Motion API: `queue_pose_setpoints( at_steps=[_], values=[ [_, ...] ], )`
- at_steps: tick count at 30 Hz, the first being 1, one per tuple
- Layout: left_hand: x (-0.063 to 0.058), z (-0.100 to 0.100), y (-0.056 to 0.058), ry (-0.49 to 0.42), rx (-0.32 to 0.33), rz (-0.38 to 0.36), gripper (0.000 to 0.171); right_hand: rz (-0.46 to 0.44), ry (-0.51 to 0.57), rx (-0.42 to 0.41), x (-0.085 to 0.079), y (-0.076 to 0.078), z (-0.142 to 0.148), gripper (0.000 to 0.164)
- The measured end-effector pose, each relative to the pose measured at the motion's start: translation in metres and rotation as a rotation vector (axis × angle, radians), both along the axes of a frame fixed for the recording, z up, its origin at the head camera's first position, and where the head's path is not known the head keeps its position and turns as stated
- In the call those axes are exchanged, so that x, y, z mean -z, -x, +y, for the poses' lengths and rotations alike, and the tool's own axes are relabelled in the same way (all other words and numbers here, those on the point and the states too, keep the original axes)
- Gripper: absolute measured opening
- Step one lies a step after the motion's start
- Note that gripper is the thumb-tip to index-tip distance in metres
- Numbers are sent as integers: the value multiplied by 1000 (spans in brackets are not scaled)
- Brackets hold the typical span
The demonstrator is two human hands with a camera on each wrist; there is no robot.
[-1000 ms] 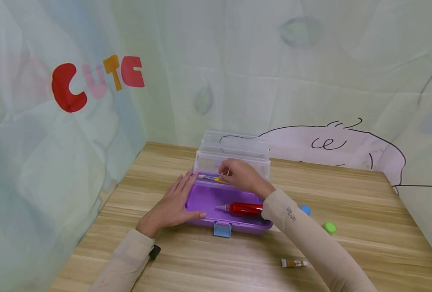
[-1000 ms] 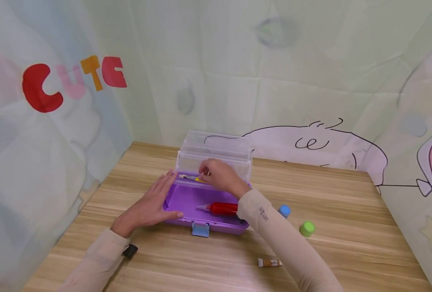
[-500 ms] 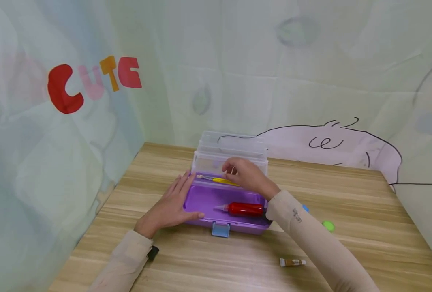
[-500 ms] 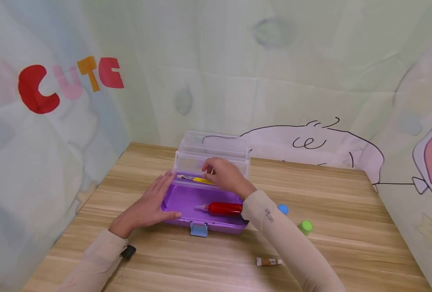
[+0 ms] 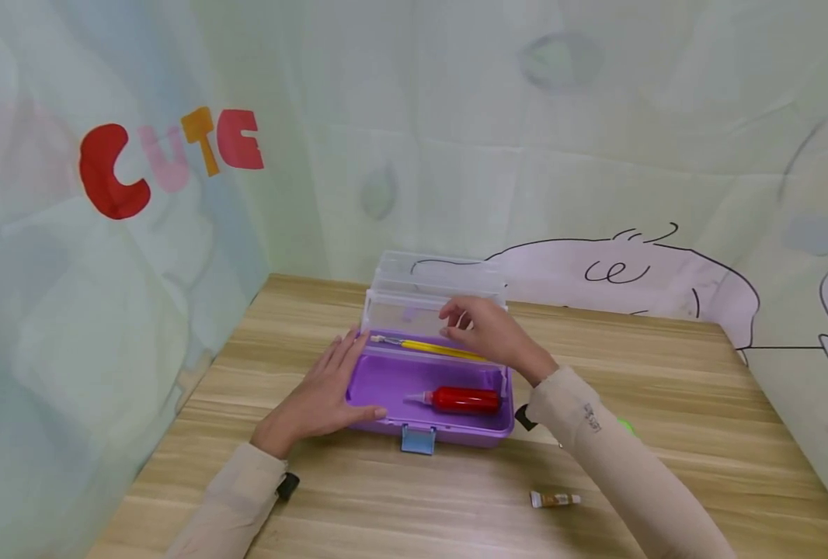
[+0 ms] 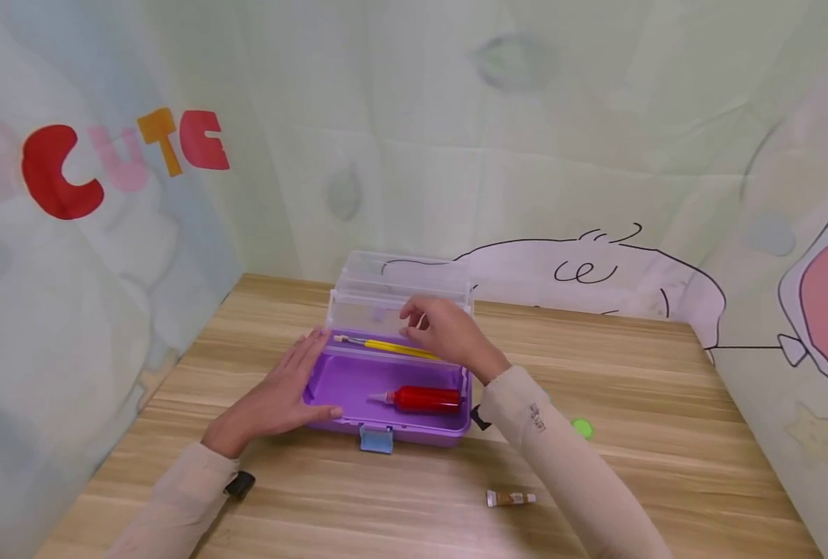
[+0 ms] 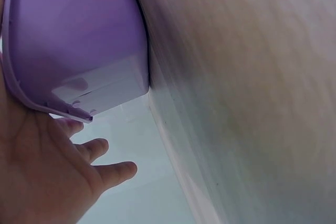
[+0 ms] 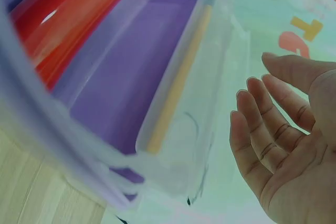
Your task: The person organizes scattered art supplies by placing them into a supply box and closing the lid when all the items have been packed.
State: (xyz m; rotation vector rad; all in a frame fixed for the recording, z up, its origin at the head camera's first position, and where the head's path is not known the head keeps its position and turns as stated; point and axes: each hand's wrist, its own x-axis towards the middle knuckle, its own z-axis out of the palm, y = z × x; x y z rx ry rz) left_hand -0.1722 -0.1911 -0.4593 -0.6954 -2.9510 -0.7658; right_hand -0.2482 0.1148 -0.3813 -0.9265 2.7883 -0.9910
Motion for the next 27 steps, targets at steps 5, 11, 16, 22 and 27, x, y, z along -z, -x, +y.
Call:
queue_pose_setpoints(
  at_steps=[5,11,16,22,27],
  values=[
    [2,1,1,0,3,1,125,-23,34,41,-5,-7,15,26],
    [2,1,0,3,-11,-10,125,-20,72,63,-8,-13,34,32],
    [3,1,0,-3,-12,-13,124,-16,90,74,-10,-22,52,34],
    [2,0,0,-8,-7,-12,124,-9,110,92,-11,-31,70,33],
    [1,0,1,-4,-5,-12,124,-13,122,107,-10,-40,82,33]
  ],
)
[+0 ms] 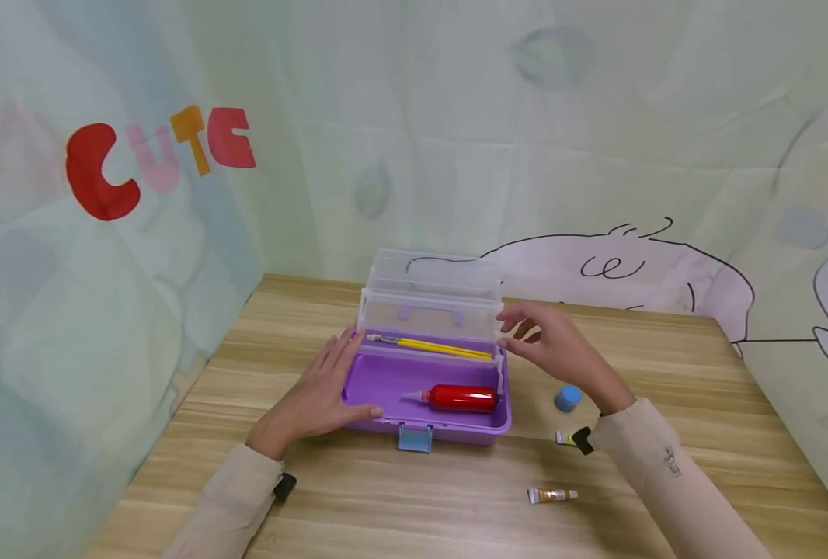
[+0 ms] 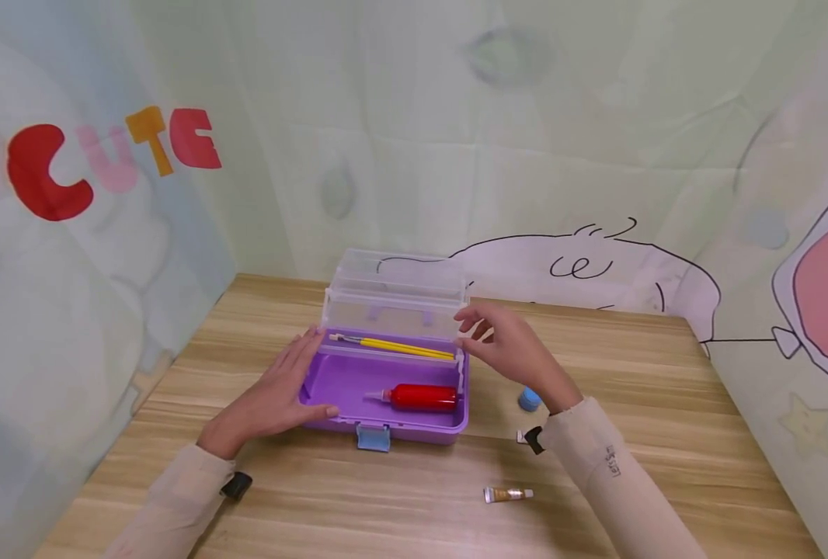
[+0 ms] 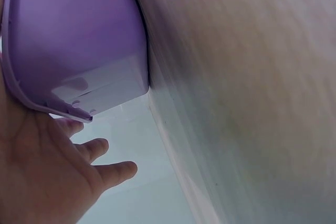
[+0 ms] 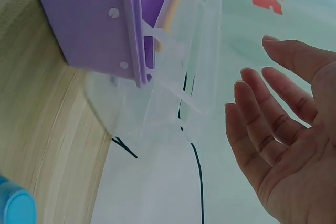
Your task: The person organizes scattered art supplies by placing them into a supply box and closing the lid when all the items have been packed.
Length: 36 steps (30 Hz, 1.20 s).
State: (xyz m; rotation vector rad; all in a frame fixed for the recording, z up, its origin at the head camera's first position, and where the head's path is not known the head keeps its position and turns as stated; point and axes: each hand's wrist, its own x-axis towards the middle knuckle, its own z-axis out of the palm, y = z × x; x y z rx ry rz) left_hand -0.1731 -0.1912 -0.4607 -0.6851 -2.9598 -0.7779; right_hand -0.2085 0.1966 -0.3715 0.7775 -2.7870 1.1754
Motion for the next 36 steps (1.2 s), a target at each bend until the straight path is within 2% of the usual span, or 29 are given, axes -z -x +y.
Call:
queue_pose_setpoints(
  at_steps=[13,28,36],
  values=[
    [0,0,-2,3,-7,-4,123,2,-20,50,11,-28,24,31],
    [-1,1,0,0,-9,-17,124,41,-30,127,23,-60,72,28],
    [-1,1,-1,2,-16,-16,124,22,-21,92,33,-77,77,28]
  ],
)
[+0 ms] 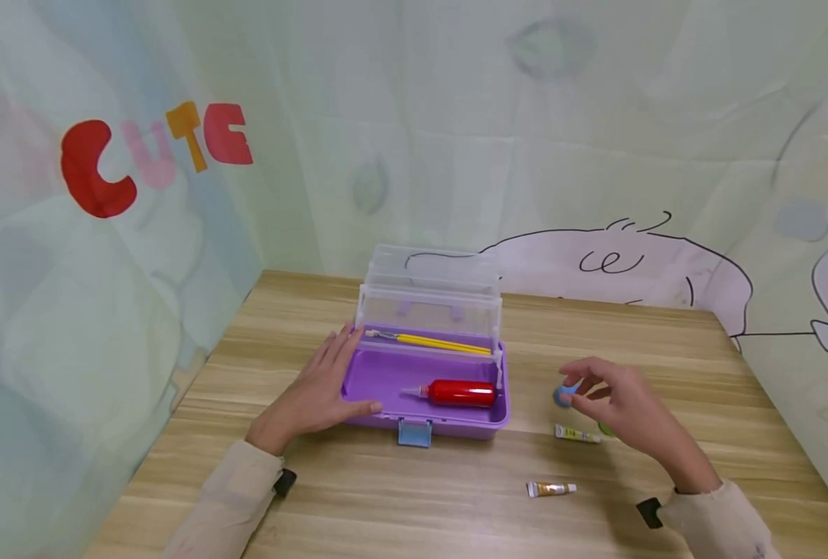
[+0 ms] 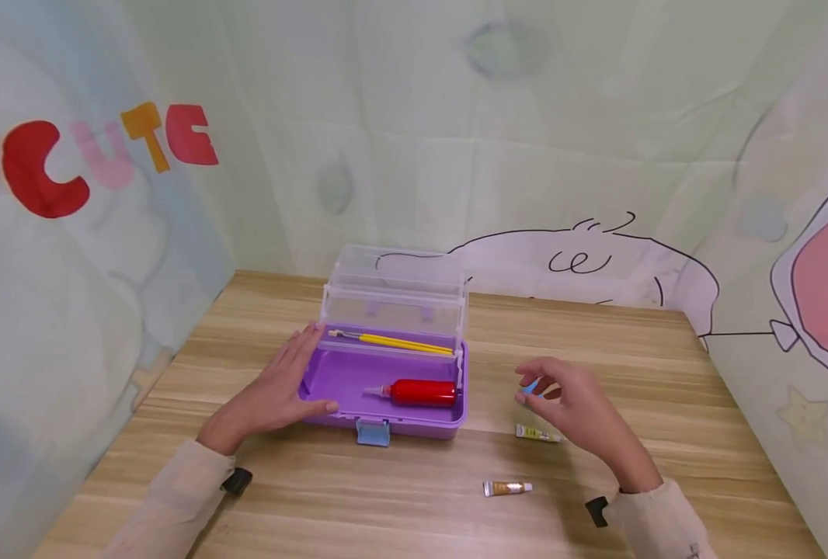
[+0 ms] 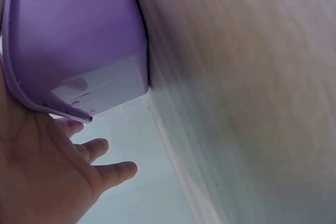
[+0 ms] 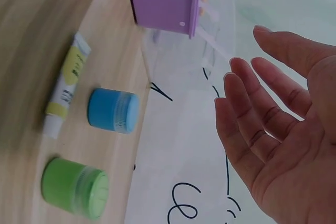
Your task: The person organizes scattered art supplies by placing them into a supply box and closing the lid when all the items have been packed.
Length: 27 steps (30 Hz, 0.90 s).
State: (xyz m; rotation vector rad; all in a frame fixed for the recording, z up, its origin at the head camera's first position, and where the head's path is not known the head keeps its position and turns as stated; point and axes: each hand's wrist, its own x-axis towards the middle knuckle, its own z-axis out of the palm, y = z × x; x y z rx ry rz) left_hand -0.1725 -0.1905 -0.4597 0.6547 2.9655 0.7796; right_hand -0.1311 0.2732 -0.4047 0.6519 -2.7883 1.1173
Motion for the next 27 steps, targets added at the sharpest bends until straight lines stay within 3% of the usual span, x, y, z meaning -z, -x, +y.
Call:
queue_pose_setpoints(
  at_steps=[6,16,21,27],
  values=[
    [-1,0,-1,-4,1,-7,124,8,5,-57,16,-9,0,25],
    [1,0,-1,-7,15,14,123,-66,9,-135,37,-23,-6,23],
    [1,0,-1,-5,21,22,123,-109,3,-150,41,-27,-7,21],
    [1,0,0,-7,20,24,123,-98,-17,-151,43,-29,-5,21]
  ],
)
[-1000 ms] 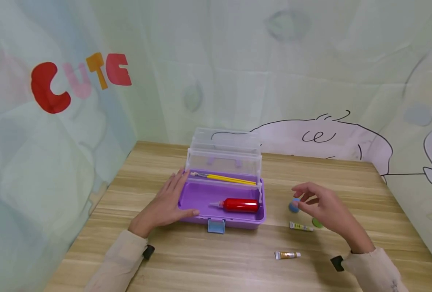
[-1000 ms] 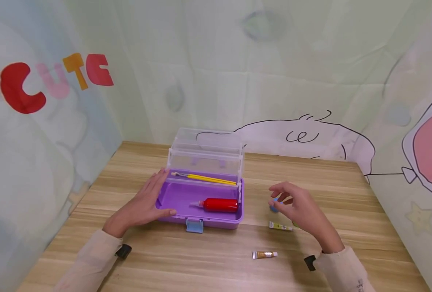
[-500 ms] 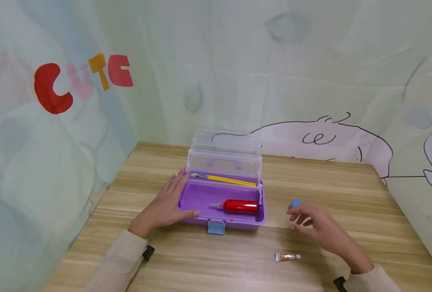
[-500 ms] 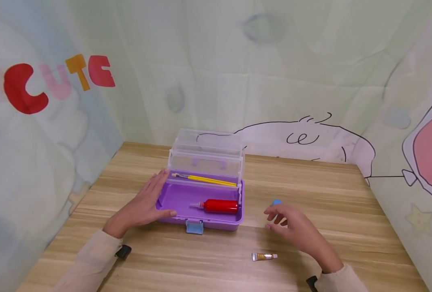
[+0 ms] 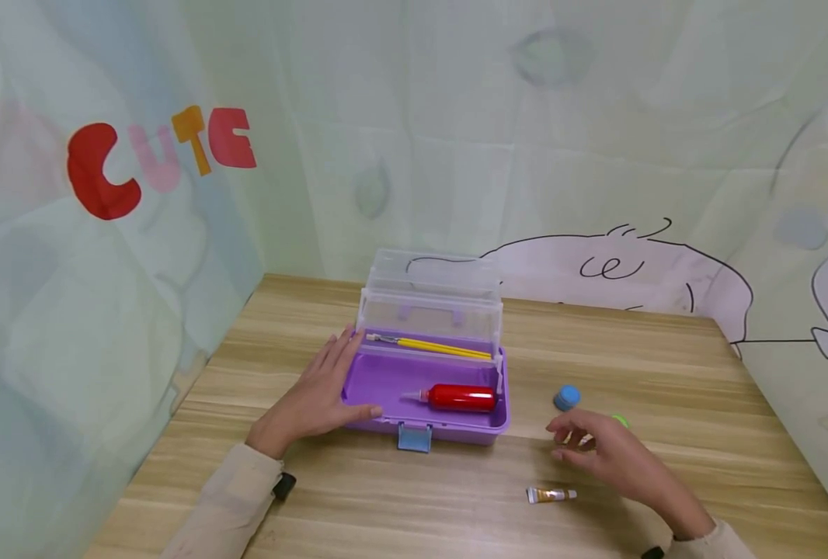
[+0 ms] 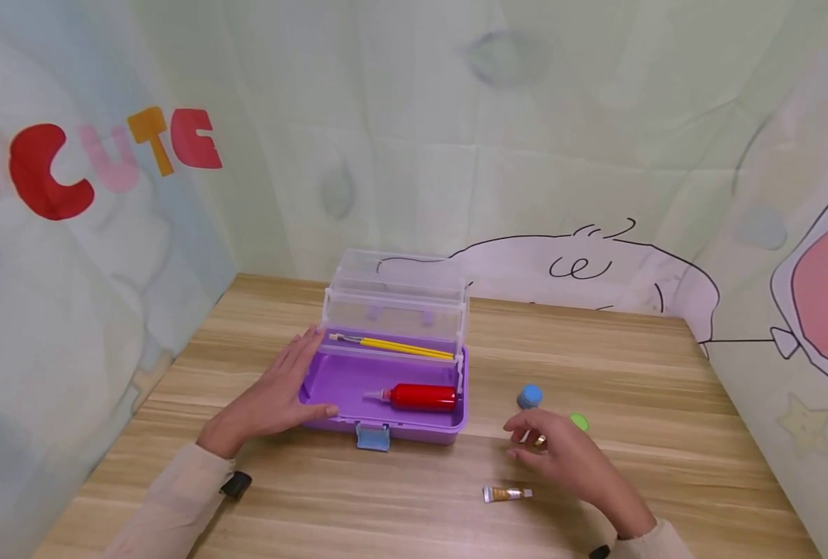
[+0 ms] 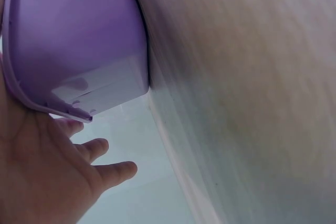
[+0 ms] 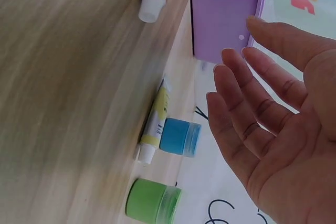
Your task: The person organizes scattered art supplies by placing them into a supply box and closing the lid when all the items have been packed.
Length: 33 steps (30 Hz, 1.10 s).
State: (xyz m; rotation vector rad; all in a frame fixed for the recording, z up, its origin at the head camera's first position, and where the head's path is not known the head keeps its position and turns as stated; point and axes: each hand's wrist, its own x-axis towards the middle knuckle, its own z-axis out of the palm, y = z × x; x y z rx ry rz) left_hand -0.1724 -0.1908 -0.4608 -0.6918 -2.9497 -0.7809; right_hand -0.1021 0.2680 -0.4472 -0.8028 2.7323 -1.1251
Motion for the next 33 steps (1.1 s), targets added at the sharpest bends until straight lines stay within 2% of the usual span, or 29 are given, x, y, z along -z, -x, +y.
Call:
queue_pose_setpoints(
  at_steps=[10,16,24,28,33],
  values=[
    [-1,0,0,-4,0,-7,122,-19,4,-48,4,-3,2,24],
    [0,0,0,-9,-1,-7,122,-70,-14,-68,9,-5,0,25],
    [1,0,1,-9,0,-4,122,-183,-45,-108,15,-9,-3,27],
    [1,-1,1,-13,2,-9,122,-180,-78,-128,16,-8,-4,33],
    [2,-1,2,-7,3,-2,123,-126,-115,-148,19,-9,-5,36]
  ],
)
